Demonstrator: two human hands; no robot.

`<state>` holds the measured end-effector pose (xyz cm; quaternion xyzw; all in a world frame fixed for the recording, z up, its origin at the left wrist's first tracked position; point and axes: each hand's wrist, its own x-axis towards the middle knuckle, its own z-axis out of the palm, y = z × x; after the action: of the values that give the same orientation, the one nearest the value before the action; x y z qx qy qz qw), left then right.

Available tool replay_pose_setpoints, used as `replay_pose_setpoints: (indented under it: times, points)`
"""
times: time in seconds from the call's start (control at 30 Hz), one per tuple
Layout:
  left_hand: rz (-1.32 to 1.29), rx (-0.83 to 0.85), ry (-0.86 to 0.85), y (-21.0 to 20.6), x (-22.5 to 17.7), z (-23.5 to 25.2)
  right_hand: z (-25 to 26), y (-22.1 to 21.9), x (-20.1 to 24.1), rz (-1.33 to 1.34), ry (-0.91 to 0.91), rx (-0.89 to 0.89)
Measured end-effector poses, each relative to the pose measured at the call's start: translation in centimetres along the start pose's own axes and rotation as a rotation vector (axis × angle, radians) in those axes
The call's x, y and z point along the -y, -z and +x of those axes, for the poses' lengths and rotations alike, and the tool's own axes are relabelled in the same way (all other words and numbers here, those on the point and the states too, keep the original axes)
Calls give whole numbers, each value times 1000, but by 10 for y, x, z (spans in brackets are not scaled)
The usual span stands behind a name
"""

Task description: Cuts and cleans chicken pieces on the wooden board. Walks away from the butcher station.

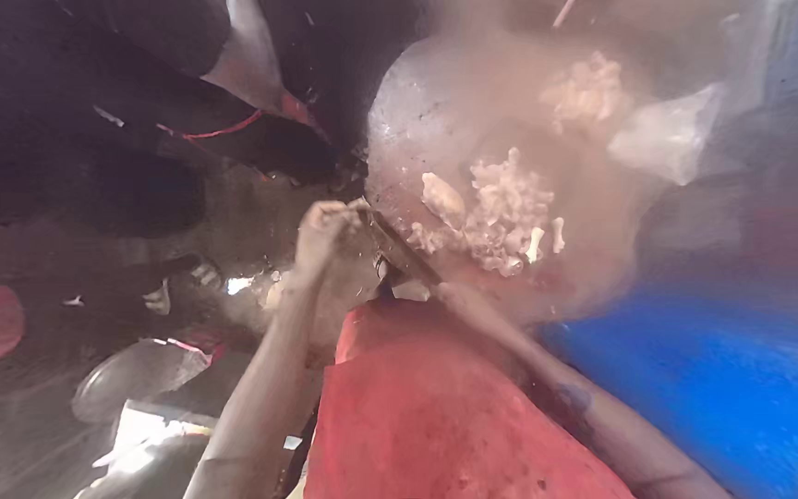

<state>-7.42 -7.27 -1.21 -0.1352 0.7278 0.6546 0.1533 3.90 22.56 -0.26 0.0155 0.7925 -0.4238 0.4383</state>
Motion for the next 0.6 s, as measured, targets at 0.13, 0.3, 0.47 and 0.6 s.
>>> replay_pose_setpoints:
  times: [0.13,0.3,0.47,0.6]
  points:
    - [692,37,-251,-42,-77,73,-4,-9,7,-36,-93,-41]
    - [1183,784,-667,-158,-46,92,-8,-19,16,-161,-222,4]
    - [1403,810,-490,-171,-51,85,-11,-18,4,1,-115,-12]
    - [614,690,-155,-128,-118,52,-25,-7,-26,276,30,-208]
